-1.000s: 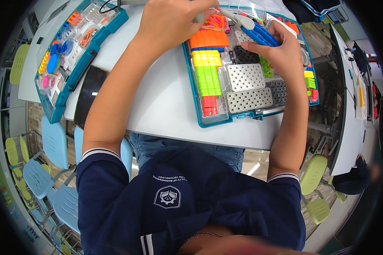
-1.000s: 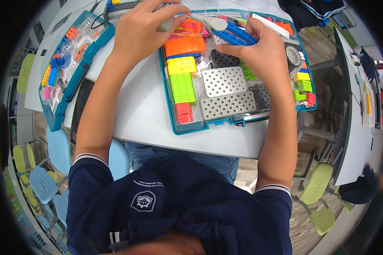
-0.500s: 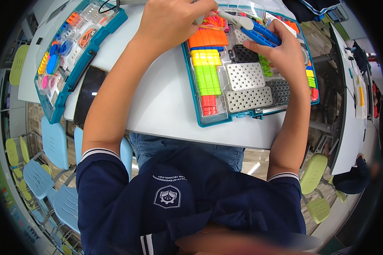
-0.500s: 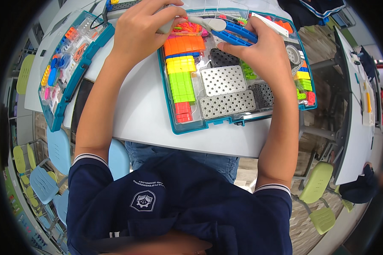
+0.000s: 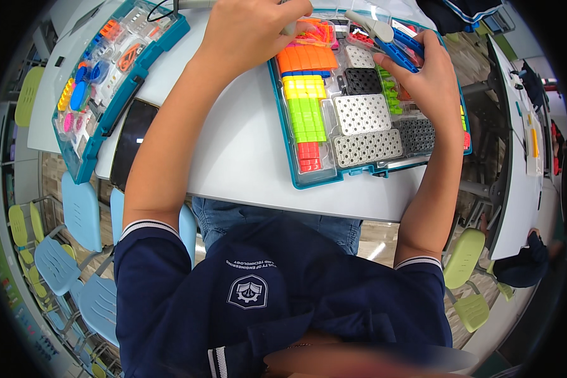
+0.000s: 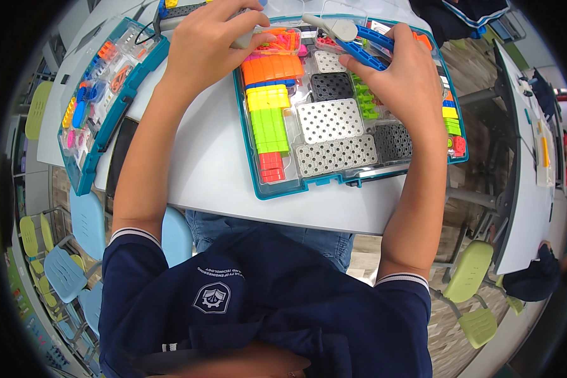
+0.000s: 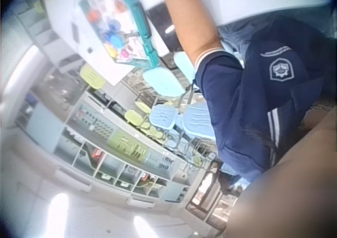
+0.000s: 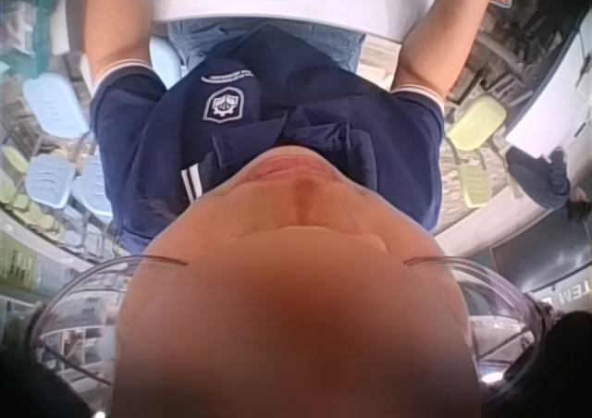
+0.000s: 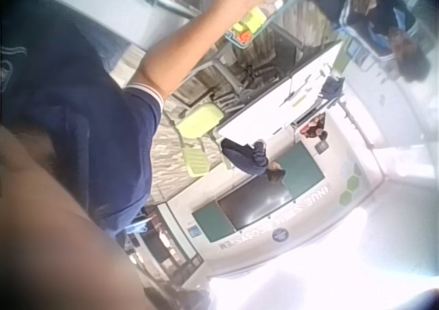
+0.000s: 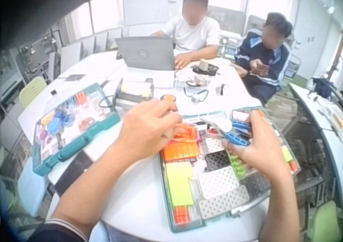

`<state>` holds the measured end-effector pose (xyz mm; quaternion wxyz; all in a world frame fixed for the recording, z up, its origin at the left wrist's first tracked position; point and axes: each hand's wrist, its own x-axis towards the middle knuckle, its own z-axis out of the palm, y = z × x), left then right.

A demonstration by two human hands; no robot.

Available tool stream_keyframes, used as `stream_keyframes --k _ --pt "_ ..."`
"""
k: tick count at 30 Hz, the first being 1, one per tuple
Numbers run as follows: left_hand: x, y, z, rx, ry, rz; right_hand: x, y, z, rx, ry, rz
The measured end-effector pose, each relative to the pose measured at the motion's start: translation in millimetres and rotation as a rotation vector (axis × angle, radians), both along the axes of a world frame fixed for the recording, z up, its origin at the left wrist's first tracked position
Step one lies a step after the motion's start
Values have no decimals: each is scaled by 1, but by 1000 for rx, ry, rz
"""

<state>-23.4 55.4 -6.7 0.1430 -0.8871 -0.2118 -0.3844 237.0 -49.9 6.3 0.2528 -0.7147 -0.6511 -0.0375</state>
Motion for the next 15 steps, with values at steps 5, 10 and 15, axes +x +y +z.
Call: stream_keyframes --k 5,10,15 --pt "-8 10 3 118 -147 62 4 1 -2 16 -23 -14" --pt "-58 52 24 327 -502 360 7 1 2 87 49 28" --pt "-152 102 39 -356 -1092 496 6 -1 7 50 118 -17"
